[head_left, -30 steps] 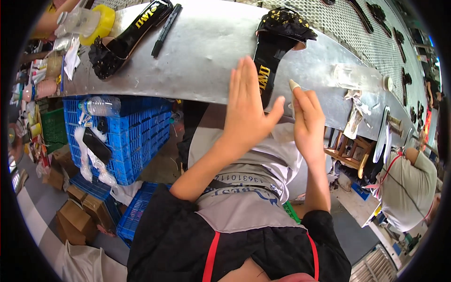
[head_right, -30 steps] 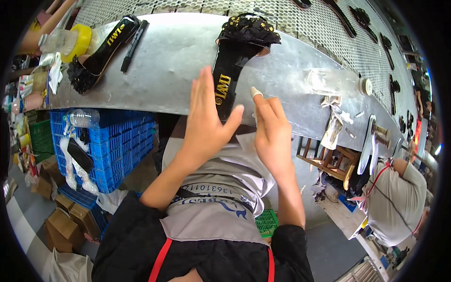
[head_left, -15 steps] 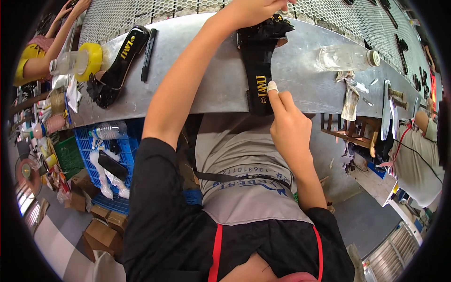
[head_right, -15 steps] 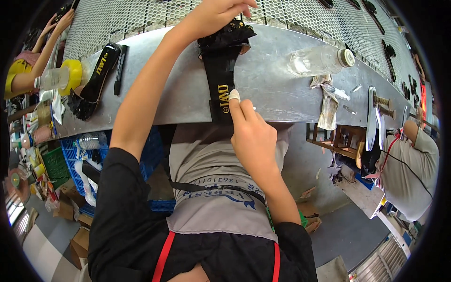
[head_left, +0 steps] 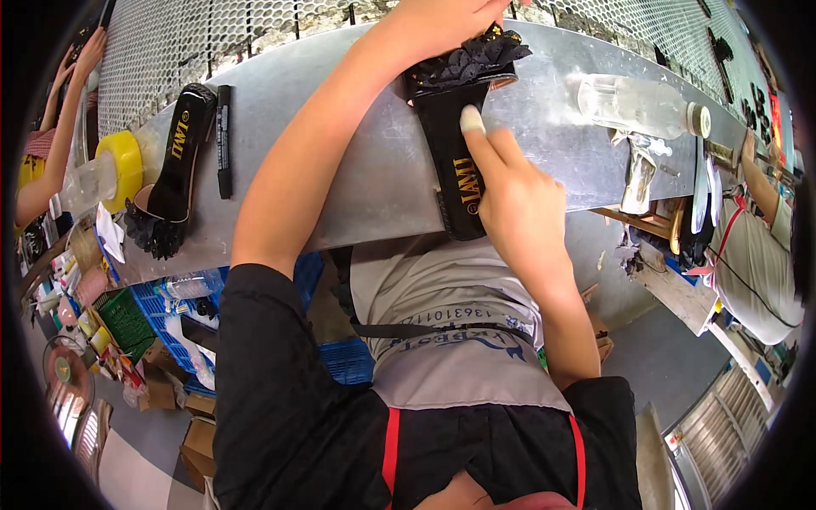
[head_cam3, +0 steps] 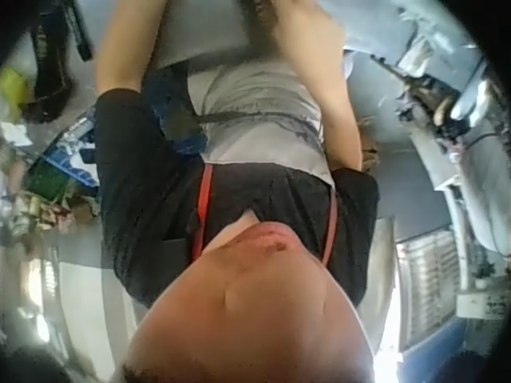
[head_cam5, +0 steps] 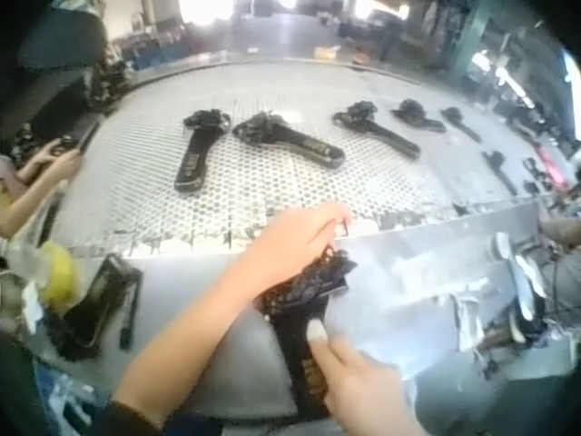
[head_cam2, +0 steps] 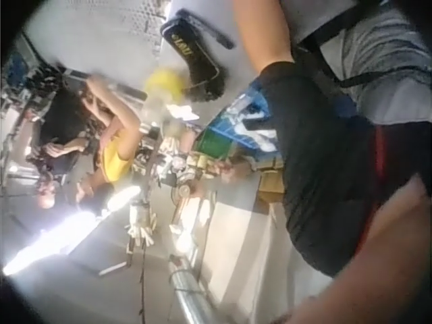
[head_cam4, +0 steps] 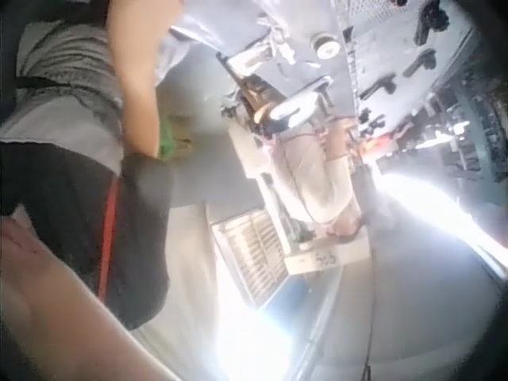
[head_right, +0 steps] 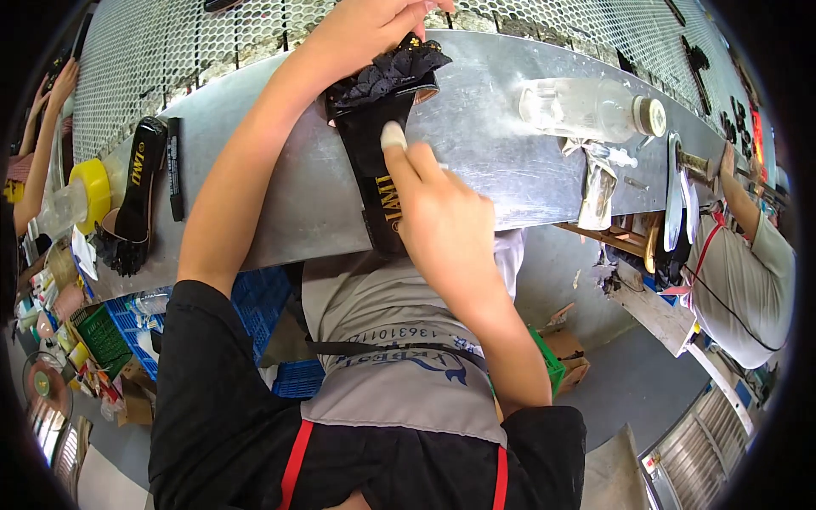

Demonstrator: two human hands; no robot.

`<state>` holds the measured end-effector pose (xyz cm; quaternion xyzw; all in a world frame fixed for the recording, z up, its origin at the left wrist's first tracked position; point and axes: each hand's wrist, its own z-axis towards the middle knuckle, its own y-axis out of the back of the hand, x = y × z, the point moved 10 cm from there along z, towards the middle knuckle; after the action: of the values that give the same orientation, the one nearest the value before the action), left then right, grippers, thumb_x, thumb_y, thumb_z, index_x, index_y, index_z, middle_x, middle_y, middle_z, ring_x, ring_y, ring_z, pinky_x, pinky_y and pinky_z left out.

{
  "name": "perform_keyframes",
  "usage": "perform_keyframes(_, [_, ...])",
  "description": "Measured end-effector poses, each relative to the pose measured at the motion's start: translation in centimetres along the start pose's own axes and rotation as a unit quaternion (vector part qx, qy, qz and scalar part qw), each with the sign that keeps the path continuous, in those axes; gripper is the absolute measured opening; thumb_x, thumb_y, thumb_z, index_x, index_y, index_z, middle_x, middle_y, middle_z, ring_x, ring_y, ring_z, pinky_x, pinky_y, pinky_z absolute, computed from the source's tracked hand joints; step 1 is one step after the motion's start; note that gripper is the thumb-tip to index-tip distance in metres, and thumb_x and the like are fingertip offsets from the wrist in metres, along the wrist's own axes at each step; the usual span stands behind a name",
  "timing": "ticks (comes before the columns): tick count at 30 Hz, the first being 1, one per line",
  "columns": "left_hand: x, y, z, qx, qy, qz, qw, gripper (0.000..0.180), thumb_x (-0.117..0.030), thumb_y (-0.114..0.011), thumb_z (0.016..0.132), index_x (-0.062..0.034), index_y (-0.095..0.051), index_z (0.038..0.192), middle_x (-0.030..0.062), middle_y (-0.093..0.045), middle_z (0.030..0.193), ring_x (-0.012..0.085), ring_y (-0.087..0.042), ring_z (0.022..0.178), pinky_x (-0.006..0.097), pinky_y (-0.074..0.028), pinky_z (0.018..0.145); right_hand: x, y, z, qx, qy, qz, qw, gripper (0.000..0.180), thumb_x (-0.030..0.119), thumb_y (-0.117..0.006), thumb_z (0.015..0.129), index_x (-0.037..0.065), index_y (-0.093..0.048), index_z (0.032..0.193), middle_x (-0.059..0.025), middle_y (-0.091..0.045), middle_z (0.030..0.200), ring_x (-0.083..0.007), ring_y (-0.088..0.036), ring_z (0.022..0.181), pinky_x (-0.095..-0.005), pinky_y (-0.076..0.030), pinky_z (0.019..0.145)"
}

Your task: Polishing and cleaning finished shoes at a manufacturing line.

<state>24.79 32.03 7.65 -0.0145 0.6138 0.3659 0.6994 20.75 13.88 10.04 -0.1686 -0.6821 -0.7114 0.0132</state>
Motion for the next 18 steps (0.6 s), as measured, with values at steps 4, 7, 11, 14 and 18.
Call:
perform_keyframes(4, [-0.7, 0.4, 0.0, -0.035, -0.044, 0.014, 0.998, 0.024, -0.011, -0.05, 0.099, -0.0042, -0.067, 0.114, 0.0191, -0.071, 0.087, 0.0338, -0.071, 0.081, 0.043, -0.054, 0.075, -0.5, -1.1, 0.1, 0.053, -0.025, -0.031, 0.998, 0.063, -0.004, -0.066, 0.073, 0.006, -0.059, 0.135, -0.0057, -0.056, 0.095, -0.0218, -0.069, 0.074, -0.0372, -0.054, 0.055])
perform_keyframes(7, [-0.6, 0.1, 0.1, -0.04, -0.052, 0.037, 0.997, 0.024, -0.011, -0.049, 0.099, -0.0036, -0.067, 0.114, 0.0196, -0.071, 0.087, 0.0352, -0.071, 0.083, 0.044, -0.054, 0.076, 0.2, 0.0, 0.9, -0.011, 0.004, -0.027, 1.0, 0.066, -0.004, -0.067, 0.072, 0.006, -0.058, 0.137, -0.0057, -0.056, 0.096, -0.0223, -0.069, 0.074, -0.0382, -0.054, 0.056])
perform_keyframes(11, [-0.3, 0.1, 0.2, -0.038, -0.044, 0.058, 0.997, 0.024, -0.012, -0.049, 0.099, -0.0035, -0.067, 0.113, 0.0195, -0.071, 0.086, 0.037, -0.071, 0.084, 0.046, -0.054, 0.076, -0.7, -1.4, 0.4, 0.055, -0.048, -0.013, 0.997, 0.066, -0.006, -0.067, 0.072, 0.007, -0.057, 0.136, -0.0071, -0.056, 0.098, -0.0261, -0.068, 0.072, -0.0402, -0.053, 0.059])
perform_keyframes(14, [-0.6, 0.3, 0.1, -0.047, -0.06, 0.085, 0.993, 0.023, -0.013, -0.049, 0.1, -0.0037, -0.066, 0.112, 0.0189, -0.071, 0.084, 0.0378, -0.07, 0.083, 0.046, -0.053, 0.076, -1.3, -1.5, 0.0, 0.024, -0.063, 0.028, 0.997, 0.064, -0.01, -0.056, 0.081, 0.013, -0.059, 0.141, -0.0081, -0.06, 0.103, -0.0355, -0.065, 0.077, -0.0453, -0.051, 0.063])
perform_keyframes(18, [-0.3, 0.3, 0.2, -0.042, -0.053, 0.068, 0.995, 0.022, -0.013, -0.049, 0.1, -0.0038, -0.065, 0.112, 0.0188, -0.07, 0.082, 0.0384, -0.07, 0.083, 0.047, -0.053, 0.076, -1.9, -1.9, -0.3, 0.009, -0.063, 0.031, 0.997, 0.064, -0.011, -0.055, 0.081, 0.011, -0.06, 0.14, -0.0091, -0.061, 0.103, -0.0371, -0.064, 0.077, -0.0454, -0.052, 0.064])
